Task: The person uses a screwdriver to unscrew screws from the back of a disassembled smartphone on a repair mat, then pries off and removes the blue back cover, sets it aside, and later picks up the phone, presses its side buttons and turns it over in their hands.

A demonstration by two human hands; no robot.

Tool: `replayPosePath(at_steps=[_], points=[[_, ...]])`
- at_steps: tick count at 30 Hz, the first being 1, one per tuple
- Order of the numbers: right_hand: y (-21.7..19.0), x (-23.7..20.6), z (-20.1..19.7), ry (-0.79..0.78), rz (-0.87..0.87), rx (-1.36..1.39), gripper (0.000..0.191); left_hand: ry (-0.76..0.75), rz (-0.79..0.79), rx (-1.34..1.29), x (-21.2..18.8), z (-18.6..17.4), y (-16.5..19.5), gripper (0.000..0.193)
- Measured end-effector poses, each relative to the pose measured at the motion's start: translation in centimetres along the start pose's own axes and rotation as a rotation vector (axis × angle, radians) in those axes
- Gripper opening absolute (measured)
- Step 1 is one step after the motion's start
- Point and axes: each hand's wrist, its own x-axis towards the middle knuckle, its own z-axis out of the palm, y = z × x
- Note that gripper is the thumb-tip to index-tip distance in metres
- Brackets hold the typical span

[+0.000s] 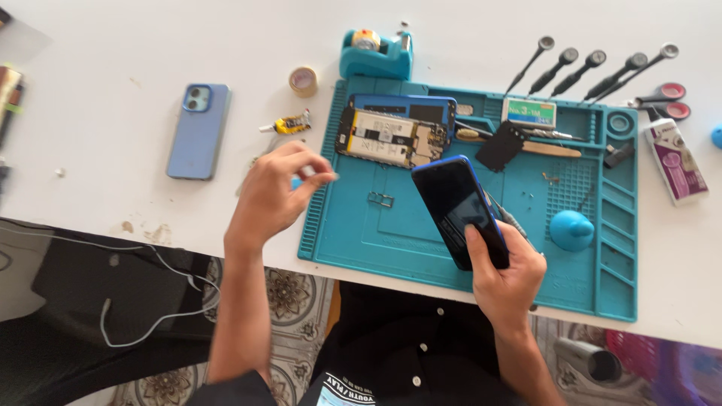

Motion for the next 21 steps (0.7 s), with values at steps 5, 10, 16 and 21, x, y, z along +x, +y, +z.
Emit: replayPosePath(at_steps=[5, 10, 16, 21], points=[[0.1, -0.1, -0.1, -0.032, 0.056, 0.012, 0.018, -0.471, 0.139, -0.145, 3.9, 1.3, 0.2, 0.018], [0.2, 0.1, 0.1, 0.003, 0.037, 0.038, 0.018, -0.582, 0.141, -0.139, 5.6, 2.8, 0.1, 0.018], [0.6, -0.1, 0.0, -0.028, 0.074, 0.016, 0.017, -0.548, 0.122, -0.138, 4.8, 3.6, -0.4, 0.019], [0.4, 0.1, 0.2, -0.031, 0.045, 0.009, 0.017, -0.534, 0.095, -0.1, 4.7, 3.8, -0.4, 0.02]])
